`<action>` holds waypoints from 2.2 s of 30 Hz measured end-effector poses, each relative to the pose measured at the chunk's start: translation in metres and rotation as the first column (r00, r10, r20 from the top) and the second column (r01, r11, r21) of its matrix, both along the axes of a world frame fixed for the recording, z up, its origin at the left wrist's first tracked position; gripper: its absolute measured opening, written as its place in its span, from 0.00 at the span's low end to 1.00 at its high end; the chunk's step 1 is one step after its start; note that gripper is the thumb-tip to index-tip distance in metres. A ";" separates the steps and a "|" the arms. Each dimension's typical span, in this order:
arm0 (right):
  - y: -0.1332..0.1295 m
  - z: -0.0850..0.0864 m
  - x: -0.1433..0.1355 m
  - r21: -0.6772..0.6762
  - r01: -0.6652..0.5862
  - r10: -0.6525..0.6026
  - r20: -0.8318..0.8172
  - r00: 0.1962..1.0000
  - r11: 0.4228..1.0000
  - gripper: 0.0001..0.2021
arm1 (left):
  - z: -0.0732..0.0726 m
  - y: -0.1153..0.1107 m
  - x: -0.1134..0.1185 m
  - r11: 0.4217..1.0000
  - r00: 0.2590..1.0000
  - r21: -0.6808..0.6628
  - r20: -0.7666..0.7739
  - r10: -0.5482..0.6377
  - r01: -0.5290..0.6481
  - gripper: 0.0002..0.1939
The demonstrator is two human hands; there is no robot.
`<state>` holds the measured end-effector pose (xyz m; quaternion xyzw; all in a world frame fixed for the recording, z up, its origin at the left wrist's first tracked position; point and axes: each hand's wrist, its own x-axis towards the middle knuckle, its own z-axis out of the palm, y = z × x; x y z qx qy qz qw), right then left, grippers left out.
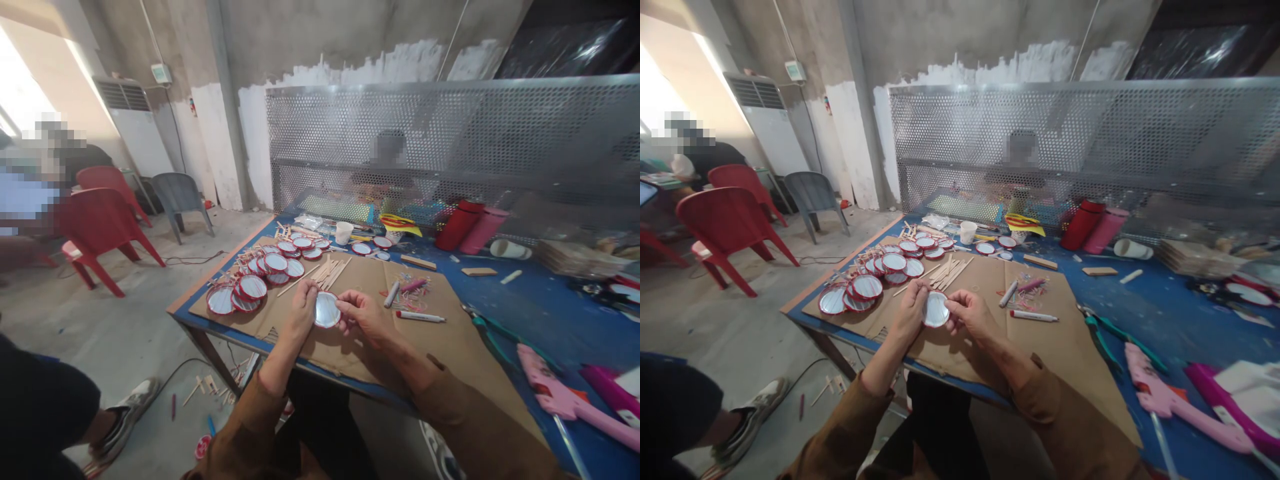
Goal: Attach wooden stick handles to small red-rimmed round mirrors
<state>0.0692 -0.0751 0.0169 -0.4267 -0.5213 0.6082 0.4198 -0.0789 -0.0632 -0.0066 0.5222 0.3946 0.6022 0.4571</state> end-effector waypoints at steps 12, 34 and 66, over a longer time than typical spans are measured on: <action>0.000 -0.003 0.002 0.005 -0.024 0.024 -0.006 1.000 1.000 0.15 | -0.004 0.002 -0.001 0.998 0.998 -0.036 -0.001 -0.055 0.055 0.08; -0.005 0.002 -0.001 0.013 -0.219 0.217 0.089 0.972 0.976 0.11 | -0.003 0.002 -0.003 0.978 0.975 -0.006 -0.076 0.207 -0.208 0.05; 0.006 -0.002 0.011 -0.058 -0.333 0.338 0.216 0.916 0.941 0.19 | -0.004 0.005 0.000 0.997 0.997 -0.044 -0.044 0.063 -0.065 0.12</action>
